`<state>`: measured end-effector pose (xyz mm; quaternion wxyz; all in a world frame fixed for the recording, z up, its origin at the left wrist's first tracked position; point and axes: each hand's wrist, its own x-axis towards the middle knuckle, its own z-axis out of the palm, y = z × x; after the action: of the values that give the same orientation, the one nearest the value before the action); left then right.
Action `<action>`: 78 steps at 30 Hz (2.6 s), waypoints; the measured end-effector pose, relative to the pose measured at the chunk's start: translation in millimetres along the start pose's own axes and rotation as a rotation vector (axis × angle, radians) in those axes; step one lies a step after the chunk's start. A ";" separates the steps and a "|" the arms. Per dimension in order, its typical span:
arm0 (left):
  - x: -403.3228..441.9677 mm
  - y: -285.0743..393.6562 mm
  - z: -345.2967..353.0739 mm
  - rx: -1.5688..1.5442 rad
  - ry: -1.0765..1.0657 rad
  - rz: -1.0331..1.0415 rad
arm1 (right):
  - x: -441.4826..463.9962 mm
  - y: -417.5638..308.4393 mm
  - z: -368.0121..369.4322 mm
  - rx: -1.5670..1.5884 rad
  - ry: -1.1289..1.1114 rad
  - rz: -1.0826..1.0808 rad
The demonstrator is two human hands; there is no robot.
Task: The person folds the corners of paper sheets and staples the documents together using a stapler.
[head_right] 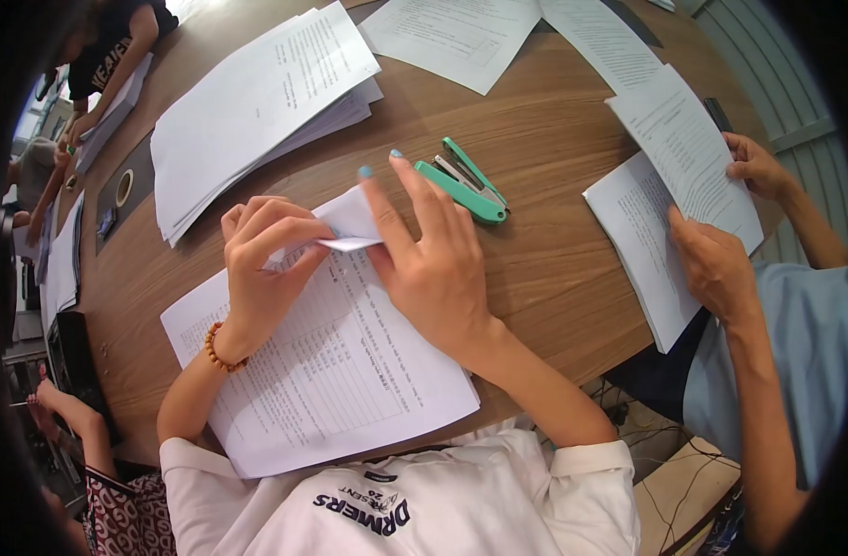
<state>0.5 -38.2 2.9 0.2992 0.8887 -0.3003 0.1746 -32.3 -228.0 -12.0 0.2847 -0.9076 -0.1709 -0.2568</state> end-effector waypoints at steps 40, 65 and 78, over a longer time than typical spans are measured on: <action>18.0 7.0 6.3 -0.518 -0.105 -0.307 | 8.0 5.7 4.2 0.621 0.065 0.372; -0.4 -3.9 -1.3 -0.136 -0.013 0.008 | 10.0 16.5 -20.6 0.589 -0.070 0.083; -8.2 -2.1 5.1 0.091 0.182 0.301 | 15.6 74.3 -19.4 -0.010 -0.161 0.198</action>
<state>-3.7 -36.6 -5.9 0.2552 0.8269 -0.3934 0.3104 7.1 -295.0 -21.3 0.2895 -0.9392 -0.1016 -0.1545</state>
